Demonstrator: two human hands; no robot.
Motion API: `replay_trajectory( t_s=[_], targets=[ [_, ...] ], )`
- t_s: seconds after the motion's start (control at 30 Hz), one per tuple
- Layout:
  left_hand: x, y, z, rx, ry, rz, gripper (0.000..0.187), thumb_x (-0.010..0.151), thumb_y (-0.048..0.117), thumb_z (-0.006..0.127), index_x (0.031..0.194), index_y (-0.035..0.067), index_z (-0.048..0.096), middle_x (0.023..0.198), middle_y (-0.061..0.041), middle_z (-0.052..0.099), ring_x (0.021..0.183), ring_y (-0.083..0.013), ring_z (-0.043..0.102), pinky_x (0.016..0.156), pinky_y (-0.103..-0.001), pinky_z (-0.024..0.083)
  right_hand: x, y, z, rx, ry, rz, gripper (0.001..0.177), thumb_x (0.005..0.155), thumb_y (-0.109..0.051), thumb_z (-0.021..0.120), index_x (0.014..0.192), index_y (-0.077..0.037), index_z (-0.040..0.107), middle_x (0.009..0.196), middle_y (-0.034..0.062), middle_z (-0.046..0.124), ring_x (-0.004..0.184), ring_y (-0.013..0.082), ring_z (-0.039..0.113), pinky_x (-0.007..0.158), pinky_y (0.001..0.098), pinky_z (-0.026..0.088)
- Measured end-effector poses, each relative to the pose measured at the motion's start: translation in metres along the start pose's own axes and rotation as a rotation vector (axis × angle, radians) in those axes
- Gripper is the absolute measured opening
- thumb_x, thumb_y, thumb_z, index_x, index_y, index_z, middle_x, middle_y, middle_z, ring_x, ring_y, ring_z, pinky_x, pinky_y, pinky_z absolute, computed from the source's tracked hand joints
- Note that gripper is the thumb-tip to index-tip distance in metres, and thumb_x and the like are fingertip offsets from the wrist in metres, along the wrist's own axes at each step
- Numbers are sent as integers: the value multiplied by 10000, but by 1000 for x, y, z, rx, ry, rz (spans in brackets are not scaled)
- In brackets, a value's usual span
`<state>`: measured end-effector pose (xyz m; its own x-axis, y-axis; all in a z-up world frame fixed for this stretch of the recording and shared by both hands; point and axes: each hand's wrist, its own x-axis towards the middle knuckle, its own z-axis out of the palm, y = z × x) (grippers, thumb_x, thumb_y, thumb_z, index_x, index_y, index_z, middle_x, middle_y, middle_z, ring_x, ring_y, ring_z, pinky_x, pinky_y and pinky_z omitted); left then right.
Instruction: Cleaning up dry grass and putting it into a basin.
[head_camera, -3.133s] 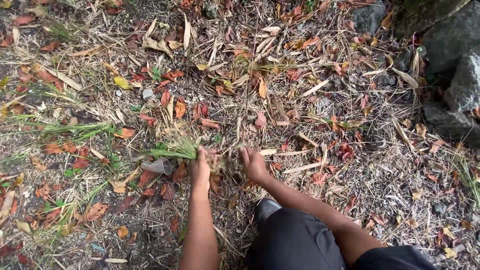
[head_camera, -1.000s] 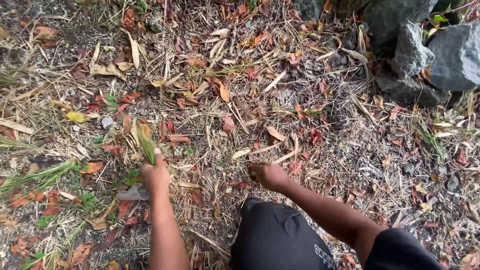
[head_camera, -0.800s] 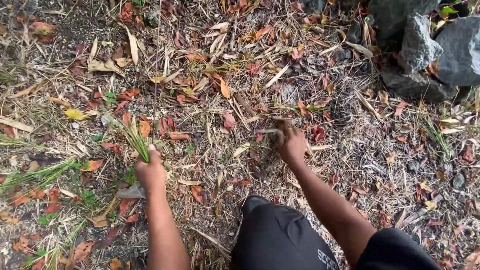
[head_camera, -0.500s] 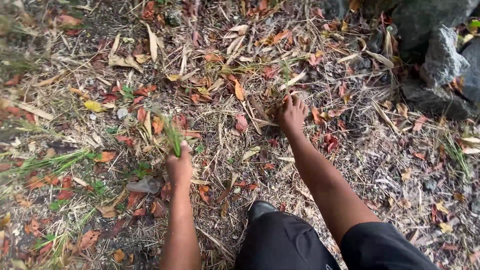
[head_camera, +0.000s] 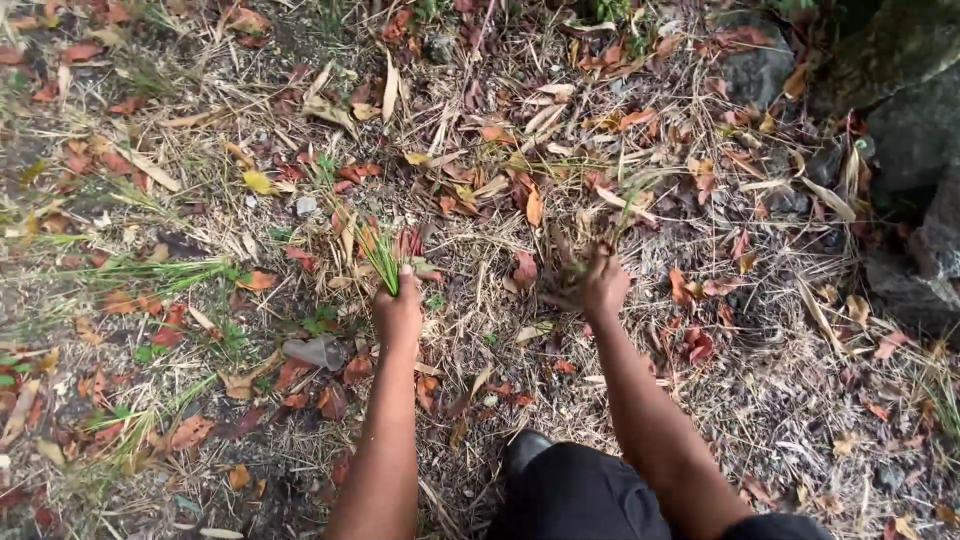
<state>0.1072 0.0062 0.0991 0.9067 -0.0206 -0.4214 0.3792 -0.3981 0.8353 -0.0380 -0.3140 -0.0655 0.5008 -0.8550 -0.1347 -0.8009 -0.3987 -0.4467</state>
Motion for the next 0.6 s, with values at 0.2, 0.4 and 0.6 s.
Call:
replay_trajectory(
  t_s=[0.2,0.4,0.6],
  targets=[
    [11,-5,-6,-80,52,-70,380,1045,426,519,868,120,661,626,48,535,446,-96,401,383,-307,288,-73,-86,-61,501,-206,-7,493,1063,-430,343,1257,-92,644,936,54,712,426,75,508,346,257,450],
    [22,2,-44,-24,144,-6,435,1026,468,579,921,69,718,669,-1,631,532,-122,565,481,-319,411,49,-146,24,215,-328,-134,656,971,-463,648,1499,-101,504,892,136,756,684,202,742,618,348,639],
    [1,0,-58,237,46,-71,417,977,445,606,920,42,696,645,-43,646,539,-173,620,508,-366,460,82,-225,71,-60,-265,-289,921,836,-570,839,1437,7,446,1158,303,616,1030,425,633,874,524,548]
  ],
)
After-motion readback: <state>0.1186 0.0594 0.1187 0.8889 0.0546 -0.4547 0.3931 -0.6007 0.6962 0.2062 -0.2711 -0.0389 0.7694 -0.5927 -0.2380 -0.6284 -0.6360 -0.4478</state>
